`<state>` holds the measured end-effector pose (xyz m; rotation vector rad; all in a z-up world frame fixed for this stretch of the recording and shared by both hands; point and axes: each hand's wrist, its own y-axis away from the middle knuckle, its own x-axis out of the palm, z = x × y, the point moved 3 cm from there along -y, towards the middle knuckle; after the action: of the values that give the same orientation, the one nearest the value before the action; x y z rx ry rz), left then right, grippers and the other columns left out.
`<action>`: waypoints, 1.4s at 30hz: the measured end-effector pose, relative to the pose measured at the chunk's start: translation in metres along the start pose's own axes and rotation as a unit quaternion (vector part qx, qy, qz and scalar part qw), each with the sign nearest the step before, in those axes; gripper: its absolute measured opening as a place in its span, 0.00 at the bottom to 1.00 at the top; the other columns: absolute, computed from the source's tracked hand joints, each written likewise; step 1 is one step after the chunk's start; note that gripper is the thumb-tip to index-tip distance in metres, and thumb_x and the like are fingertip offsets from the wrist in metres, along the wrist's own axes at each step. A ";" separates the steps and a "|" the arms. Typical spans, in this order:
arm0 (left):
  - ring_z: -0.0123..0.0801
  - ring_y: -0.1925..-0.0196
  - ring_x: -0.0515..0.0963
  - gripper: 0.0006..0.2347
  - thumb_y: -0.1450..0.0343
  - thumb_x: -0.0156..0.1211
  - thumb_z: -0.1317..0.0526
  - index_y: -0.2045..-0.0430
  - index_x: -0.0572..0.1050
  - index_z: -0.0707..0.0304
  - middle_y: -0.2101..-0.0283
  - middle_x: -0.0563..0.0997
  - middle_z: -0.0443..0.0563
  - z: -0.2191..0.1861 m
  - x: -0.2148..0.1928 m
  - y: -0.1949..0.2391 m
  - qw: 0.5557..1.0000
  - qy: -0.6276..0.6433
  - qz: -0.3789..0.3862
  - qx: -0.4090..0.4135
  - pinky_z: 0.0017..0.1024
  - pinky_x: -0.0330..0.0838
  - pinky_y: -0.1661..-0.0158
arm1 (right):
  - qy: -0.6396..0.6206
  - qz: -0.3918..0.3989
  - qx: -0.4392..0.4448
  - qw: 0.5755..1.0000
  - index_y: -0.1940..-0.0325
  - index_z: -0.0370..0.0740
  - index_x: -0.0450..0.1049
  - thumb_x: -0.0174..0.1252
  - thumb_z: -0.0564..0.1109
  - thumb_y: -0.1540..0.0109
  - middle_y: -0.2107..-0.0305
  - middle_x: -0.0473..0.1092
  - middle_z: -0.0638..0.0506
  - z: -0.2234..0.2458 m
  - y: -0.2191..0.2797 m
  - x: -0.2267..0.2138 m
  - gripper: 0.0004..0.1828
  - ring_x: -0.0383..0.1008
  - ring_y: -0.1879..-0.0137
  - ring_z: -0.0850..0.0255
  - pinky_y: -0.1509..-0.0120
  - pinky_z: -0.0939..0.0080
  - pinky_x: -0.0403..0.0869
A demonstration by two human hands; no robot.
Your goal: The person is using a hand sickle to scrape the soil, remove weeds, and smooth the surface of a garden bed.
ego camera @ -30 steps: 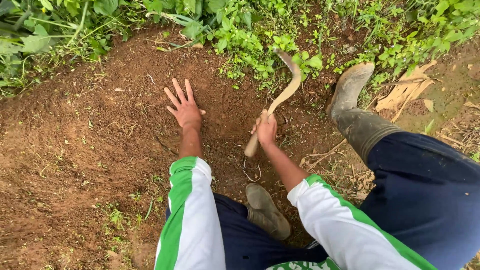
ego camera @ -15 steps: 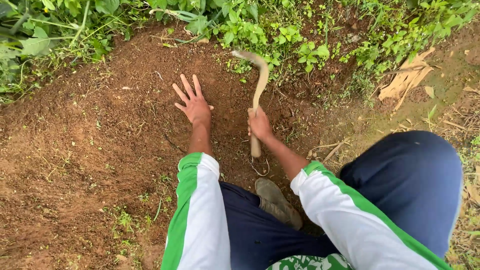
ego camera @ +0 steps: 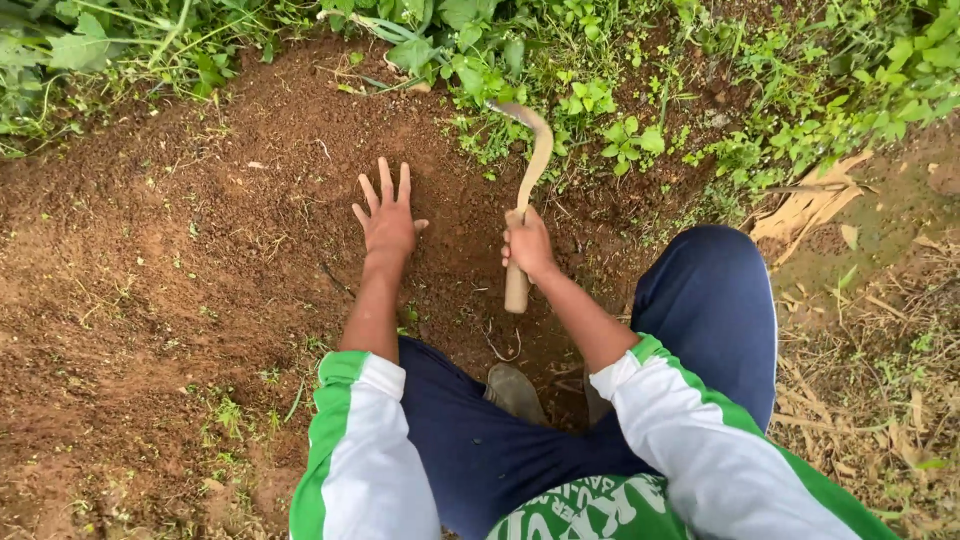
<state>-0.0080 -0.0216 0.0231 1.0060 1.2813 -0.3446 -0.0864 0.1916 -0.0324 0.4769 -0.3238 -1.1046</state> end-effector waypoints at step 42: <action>0.49 0.19 0.36 0.45 0.29 0.65 0.64 0.23 0.34 0.45 0.20 0.31 0.50 -0.023 0.008 0.011 0.995 -0.054 -0.021 -0.083 0.68 0.42 0.29 | -0.003 -0.036 -0.031 0.999 0.30 0.36 0.52 0.43 0.48 0.29 0.66 0.64 0.48 0.006 0.005 -0.033 0.25 0.71 0.75 0.65 0.78 0.63 0.80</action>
<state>-0.0120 0.0049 0.0222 0.8108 1.2144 -0.3156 -0.0989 0.2222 -0.0249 0.4329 -0.2793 -1.1829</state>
